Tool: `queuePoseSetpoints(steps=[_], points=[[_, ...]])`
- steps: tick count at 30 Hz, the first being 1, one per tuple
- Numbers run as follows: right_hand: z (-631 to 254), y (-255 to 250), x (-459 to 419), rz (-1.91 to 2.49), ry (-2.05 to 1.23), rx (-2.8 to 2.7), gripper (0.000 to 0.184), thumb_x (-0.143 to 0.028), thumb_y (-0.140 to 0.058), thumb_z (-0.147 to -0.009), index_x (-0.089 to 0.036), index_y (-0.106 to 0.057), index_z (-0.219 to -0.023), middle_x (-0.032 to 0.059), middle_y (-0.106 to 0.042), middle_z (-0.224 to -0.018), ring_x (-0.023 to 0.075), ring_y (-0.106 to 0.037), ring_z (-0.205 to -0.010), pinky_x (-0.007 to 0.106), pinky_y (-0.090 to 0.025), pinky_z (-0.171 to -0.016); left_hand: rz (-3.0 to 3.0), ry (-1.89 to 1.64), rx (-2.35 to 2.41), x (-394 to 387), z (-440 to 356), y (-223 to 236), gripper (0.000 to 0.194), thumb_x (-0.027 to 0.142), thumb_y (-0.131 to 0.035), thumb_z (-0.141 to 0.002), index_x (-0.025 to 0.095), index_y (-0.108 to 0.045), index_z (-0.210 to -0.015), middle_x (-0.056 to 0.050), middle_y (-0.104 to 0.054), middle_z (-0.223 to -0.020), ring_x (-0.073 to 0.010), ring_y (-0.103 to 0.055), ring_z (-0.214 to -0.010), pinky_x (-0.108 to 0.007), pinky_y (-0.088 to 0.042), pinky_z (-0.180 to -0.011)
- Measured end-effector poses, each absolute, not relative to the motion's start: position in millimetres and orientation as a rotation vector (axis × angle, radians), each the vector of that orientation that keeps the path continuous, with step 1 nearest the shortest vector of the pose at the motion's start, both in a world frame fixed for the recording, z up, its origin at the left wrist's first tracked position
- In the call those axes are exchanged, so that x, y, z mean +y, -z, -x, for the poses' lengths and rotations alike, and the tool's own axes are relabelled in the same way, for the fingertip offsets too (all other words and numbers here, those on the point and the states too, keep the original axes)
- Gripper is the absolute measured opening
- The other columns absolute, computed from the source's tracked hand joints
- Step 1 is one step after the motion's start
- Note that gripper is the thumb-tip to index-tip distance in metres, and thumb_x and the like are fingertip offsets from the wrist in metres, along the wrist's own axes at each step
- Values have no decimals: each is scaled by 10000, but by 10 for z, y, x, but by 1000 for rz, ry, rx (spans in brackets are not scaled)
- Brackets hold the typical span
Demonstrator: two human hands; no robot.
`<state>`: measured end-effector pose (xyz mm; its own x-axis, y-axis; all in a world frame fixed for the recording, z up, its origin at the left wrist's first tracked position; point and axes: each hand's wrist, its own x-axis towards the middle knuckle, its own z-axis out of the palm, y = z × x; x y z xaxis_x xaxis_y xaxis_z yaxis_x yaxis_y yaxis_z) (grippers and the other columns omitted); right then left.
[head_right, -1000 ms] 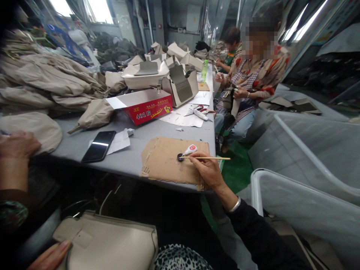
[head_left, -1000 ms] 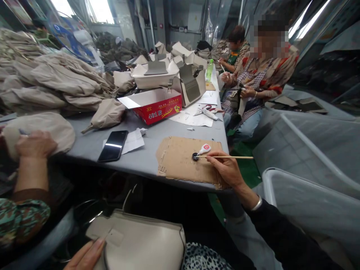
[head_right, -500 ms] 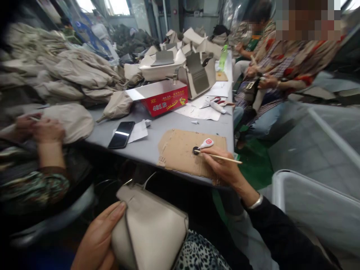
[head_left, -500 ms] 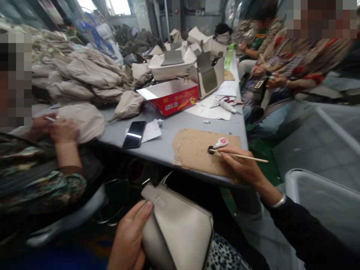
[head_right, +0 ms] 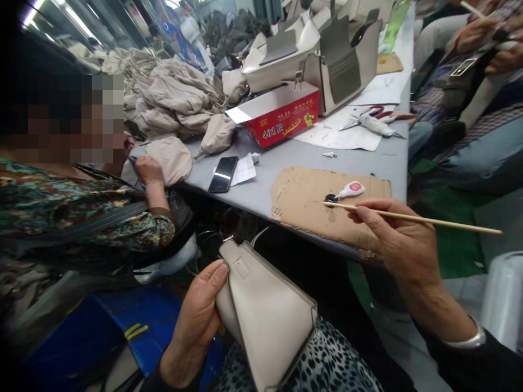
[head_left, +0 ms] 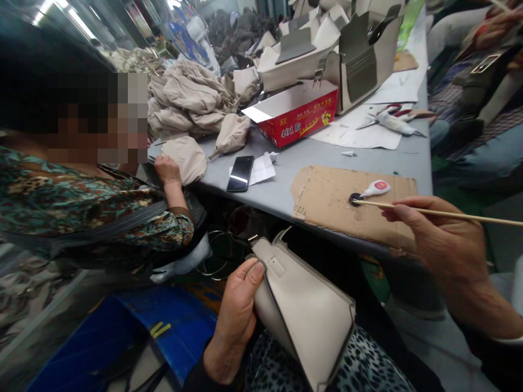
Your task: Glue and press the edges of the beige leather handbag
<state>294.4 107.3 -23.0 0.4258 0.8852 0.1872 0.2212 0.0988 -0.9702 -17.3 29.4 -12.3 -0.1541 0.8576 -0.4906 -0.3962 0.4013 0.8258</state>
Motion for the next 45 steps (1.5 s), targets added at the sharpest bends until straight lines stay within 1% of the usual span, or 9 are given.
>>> queuePoseSetpoints(steps=[3,5,8,11,16,29,35,40,45], points=[[-2580,223,895,1176,-1082,-940,140,-373,-847,-803,-263,-804,-878,20,-777,-767,195,-745,-680,285,-621,-639,-510,-1170,1315,282,147,121,373,434,-872,-768,145,-759,-974,-60,-766,-804,-182,-675,-630,-266,-558,-648],[-2316,232,790,1037,-1326,-951,123,-359,-857,-799,-273,-817,-878,16,-782,-776,178,-745,-709,252,-617,-665,-545,-1177,1326,269,133,113,365,437,-864,-779,152,-763,-983,-54,-763,-809,-174,-664,-633,-258,-549,-654],[-2030,223,699,955,-1477,-1032,95,-346,-841,-819,-262,-828,-864,34,-795,-859,177,-738,-767,237,-602,-685,-595,-1155,1323,245,123,96,346,440,-852,-795,162,-769,-984,-51,-759,-817,-183,-669,-682,-244,-530,-660],[-1940,204,677,957,-1507,-1139,97,-340,-805,-852,-249,-831,-873,41,-790,-883,184,-725,-801,240,-585,-697,-620,-1147,1314,225,117,85,331,439,-850,-797,167,-776,-970,-52,-760,-839,-195,-676,-722,-245,-530,-678],[-1982,195,689,963,-1500,-1252,89,-316,-773,-885,-246,-823,-907,28,-769,-867,174,-697,-794,243,-559,-709,-618,-1143,1301,205,96,83,284,410,-837,-819,171,-779,-962,-47,-756,-826,-195,-677,-735,-245,-532,-691],[-1948,255,712,816,-1393,-1340,88,-289,-767,-897,-240,-823,-944,53,-759,-903,196,-690,-819,313,-572,-768,-609,-1142,1310,198,107,93,312,424,-844,-796,165,-787,-960,-49,-756,-810,-213,-678,-739,-259,-533,-684],[-1935,268,726,768,-1383,-1392,101,-261,-752,-915,-255,-820,-990,53,-753,-932,208,-689,-873,335,-553,-803,-589,-1160,1313,197,113,106,295,417,-858,-784,166,-786,-921,-47,-748,-799,-189,-655,-725,-236,-520,-667],[-1959,225,740,752,-1373,-1483,119,-206,-725,-928,-254,-810,-995,45,-740,-940,201,-673,-882,331,-525,-802,-575,-1155,1303,193,111,101,291,420,-853,-790,170,-784,-922,-45,-738,-789,-190,-655,-729,-239,-528,-683],[-1986,194,771,714,-1338,-1555,129,-145,-713,-923,-234,-790,-975,36,-733,-934,197,-652,-914,338,-506,-842,-584,-1137,1281,198,130,116,254,397,-834,-818,163,-773,-899,-29,-692,-742,-155,-608,-705,-198,-495,-650]])
